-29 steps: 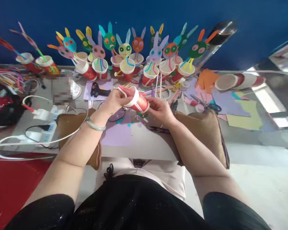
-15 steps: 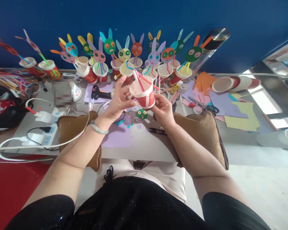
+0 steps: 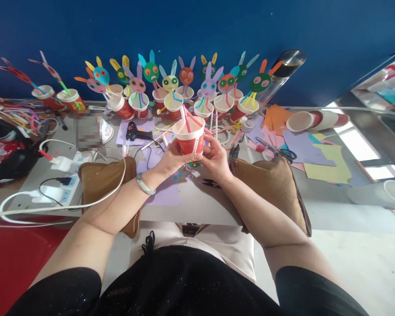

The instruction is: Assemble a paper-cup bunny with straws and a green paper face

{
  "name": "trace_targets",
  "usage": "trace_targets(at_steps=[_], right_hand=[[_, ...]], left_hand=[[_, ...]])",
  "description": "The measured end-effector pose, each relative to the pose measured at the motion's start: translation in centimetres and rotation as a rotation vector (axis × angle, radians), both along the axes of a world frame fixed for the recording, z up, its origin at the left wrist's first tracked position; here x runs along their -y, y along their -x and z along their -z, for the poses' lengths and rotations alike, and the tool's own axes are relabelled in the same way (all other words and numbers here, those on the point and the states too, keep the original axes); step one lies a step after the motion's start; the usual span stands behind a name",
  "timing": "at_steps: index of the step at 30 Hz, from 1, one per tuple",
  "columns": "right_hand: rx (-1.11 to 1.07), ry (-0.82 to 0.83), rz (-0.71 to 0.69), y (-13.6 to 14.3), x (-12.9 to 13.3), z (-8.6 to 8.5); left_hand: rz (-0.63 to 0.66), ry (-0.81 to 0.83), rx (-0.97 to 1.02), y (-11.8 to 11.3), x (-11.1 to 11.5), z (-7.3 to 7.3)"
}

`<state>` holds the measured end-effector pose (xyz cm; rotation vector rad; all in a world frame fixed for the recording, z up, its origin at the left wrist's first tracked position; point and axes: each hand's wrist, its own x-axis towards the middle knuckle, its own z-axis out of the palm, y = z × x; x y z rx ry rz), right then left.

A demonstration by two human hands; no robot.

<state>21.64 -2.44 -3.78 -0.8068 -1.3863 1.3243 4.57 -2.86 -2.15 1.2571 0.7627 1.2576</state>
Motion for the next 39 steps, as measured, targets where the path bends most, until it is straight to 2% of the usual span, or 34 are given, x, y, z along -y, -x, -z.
trace_targets(at_steps=[3, 5, 10, 13, 18, 24, 30, 32, 37, 39], right_hand=[[-0.023, 0.031, 0.014, 0.2, 0.0, -0.1], [-0.038, 0.064, 0.040, 0.2, -0.1, -0.1], [-0.084, 0.069, 0.158, 0.1, -0.6, -0.1], [-0.091, 0.054, 0.165, 0.1, -0.6, -0.2], [-0.052, 0.047, 0.167, 0.2, -0.4, -0.4], [-0.039, 0.093, 0.122, 0.2, -0.2, -0.3], [-0.075, 0.140, 0.111, 0.2, -0.3, -0.2], [-0.074, 0.139, 0.112, 0.3, -0.3, -0.3], [-0.025, 0.081, 0.124, 0.4, -0.2, -0.2], [0.001, 0.067, 0.115, 0.5, -0.2, -0.1]], left_hand=[[0.034, -0.006, 0.007, 0.0, -0.3, 0.1], [0.013, -0.042, 0.020, 0.2, -0.7, 0.3], [-0.279, -0.146, 0.068, 1.5, -1.9, 0.0], [-0.346, -0.182, 0.012, 2.2, -2.3, -0.7], [-0.295, -0.162, 0.018, 2.4, -2.1, -1.6], [-0.149, 0.033, 0.122, 2.4, -1.8, -2.0], [-0.043, 0.105, 0.132, 2.8, -2.1, -2.0], [-0.085, 0.073, 0.105, 2.8, -2.3, -1.9], [-0.319, -0.164, 0.038, 3.1, -2.4, -1.9], [-0.387, -0.204, 0.006, 3.3, -2.5, -2.0]])
